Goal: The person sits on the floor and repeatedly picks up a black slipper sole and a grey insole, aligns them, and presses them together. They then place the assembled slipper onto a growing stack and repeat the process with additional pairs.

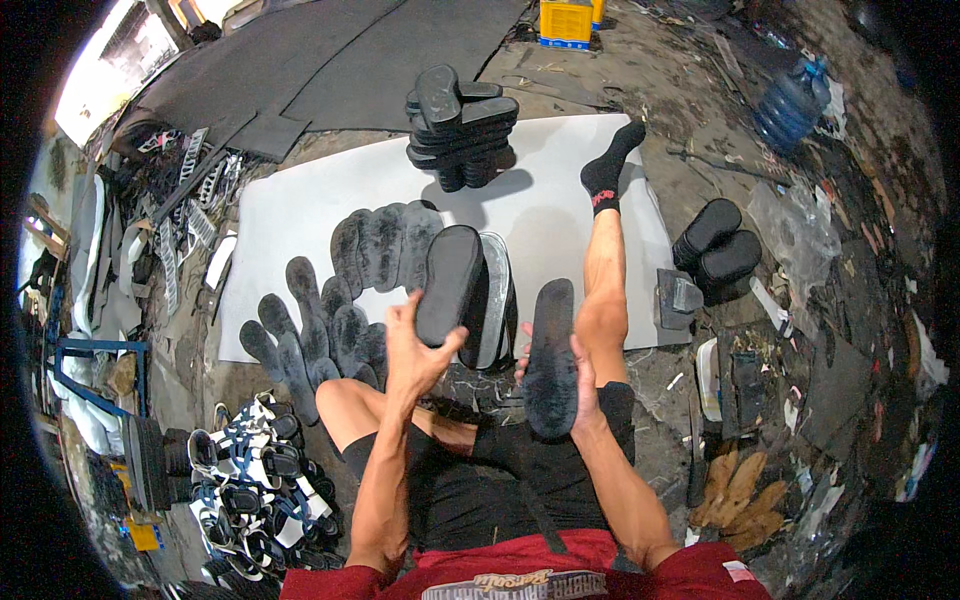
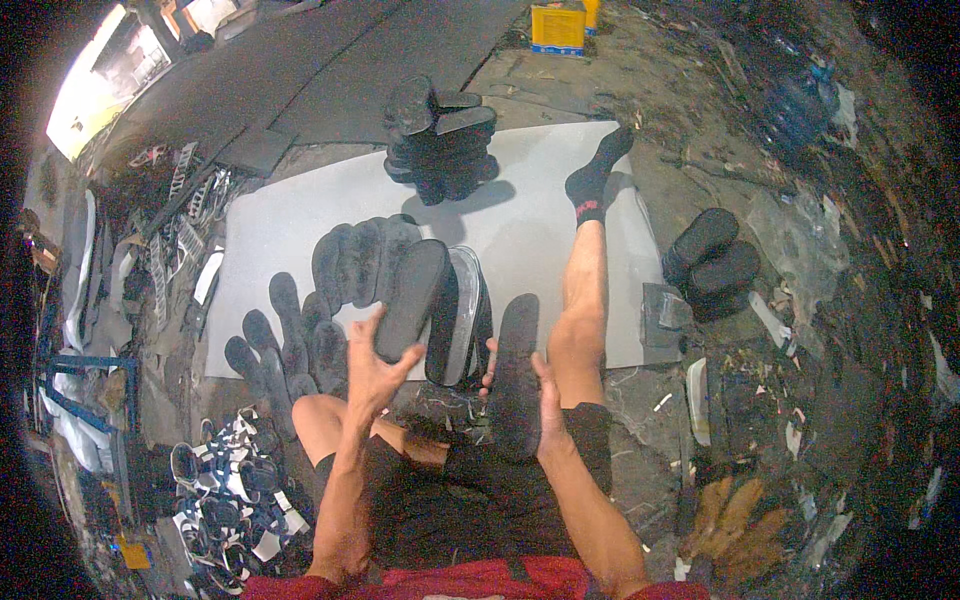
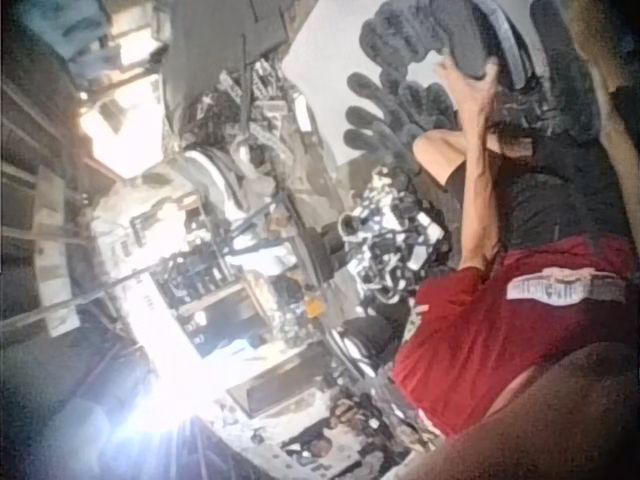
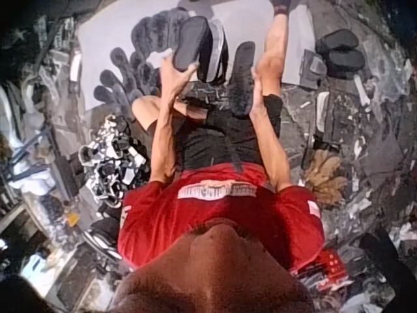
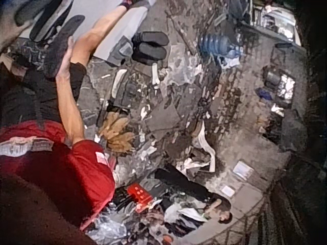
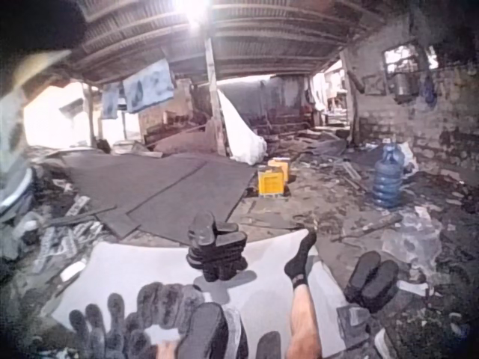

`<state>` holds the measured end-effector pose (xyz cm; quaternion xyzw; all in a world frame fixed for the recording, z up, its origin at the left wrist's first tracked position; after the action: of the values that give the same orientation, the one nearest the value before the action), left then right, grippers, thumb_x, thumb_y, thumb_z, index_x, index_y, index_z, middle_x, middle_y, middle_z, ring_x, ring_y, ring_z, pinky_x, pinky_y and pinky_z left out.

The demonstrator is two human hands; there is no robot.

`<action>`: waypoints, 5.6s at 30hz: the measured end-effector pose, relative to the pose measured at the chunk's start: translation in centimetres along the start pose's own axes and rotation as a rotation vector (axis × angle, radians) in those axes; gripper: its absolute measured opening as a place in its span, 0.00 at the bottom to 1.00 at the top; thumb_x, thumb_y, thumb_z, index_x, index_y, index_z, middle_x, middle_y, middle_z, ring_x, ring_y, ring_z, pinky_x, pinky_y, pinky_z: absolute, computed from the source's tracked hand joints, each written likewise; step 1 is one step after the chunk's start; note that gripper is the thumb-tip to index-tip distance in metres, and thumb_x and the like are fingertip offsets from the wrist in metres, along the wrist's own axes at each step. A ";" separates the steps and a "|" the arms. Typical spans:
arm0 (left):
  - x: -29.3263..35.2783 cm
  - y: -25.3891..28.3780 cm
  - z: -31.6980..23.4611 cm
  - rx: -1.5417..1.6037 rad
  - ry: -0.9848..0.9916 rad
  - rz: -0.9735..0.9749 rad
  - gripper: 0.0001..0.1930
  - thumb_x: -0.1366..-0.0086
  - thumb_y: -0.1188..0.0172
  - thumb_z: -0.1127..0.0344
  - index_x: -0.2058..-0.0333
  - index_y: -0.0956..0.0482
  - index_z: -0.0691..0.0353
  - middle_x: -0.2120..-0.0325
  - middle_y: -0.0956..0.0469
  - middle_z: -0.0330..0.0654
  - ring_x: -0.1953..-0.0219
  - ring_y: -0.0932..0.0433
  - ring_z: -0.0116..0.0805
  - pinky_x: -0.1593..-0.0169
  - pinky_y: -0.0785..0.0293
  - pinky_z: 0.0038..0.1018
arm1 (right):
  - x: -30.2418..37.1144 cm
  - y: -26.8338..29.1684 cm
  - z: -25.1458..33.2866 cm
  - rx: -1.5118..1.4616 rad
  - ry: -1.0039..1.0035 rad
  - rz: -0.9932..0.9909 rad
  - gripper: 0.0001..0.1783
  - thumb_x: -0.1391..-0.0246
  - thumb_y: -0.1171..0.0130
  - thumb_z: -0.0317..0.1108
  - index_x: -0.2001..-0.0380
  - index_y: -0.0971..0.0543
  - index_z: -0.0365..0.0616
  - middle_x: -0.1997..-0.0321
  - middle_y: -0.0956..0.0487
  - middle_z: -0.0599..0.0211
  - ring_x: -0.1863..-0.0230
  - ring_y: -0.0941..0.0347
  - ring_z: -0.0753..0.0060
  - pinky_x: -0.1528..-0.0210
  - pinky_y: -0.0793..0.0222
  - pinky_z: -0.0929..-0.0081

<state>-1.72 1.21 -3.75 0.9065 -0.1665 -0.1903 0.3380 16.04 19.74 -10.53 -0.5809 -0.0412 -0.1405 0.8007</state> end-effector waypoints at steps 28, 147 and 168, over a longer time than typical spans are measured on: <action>8.4 5.6 -8.6 2.020 0.205 0.070 0.50 0.24 0.49 0.33 0.18 0.60 0.57 0.41 0.26 0.54 0.39 0.23 0.49 0.34 0.24 0.44 | 11.8 -20.4 -2.9 1.909 0.820 0.085 0.33 0.55 0.20 0.49 0.44 0.11 0.50 0.46 0.21 0.45 0.50 0.21 0.47 0.48 0.20 0.58; 11.3 -3.0 -11.4 1.810 0.637 0.785 0.32 0.24 0.50 0.42 0.33 0.33 0.61 0.42 0.23 0.48 0.41 0.19 0.41 0.37 0.20 0.40 | 12.0 -15.1 4.2 1.697 0.671 -0.311 0.11 0.46 0.23 0.25 0.59 0.12 0.40 0.61 0.13 0.60 0.59 0.16 0.62 0.54 0.22 0.68; 9.1 4.3 -14.1 0.534 0.178 0.236 0.22 0.19 0.56 0.53 0.57 0.21 0.68 0.69 0.23 0.48 0.62 0.25 0.30 0.55 0.27 0.34 | 9.0 -15.9 -0.4 1.610 0.493 -0.461 0.26 0.21 0.53 0.50 0.65 0.24 0.36 0.74 0.28 0.45 0.74 0.29 0.43 0.65 0.30 0.53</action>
<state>11.96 1.92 6.93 0.9509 -0.2844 -0.0190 0.1208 20.32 13.25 6.05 0.2314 -0.0701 -0.3486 0.9056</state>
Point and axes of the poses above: each hand's wrist, its own x-axis away from the middle knuckle, its own y-axis out of the back of the hand, z = x × y, the point moved 3 cm from there along -x, towards the middle knuckle
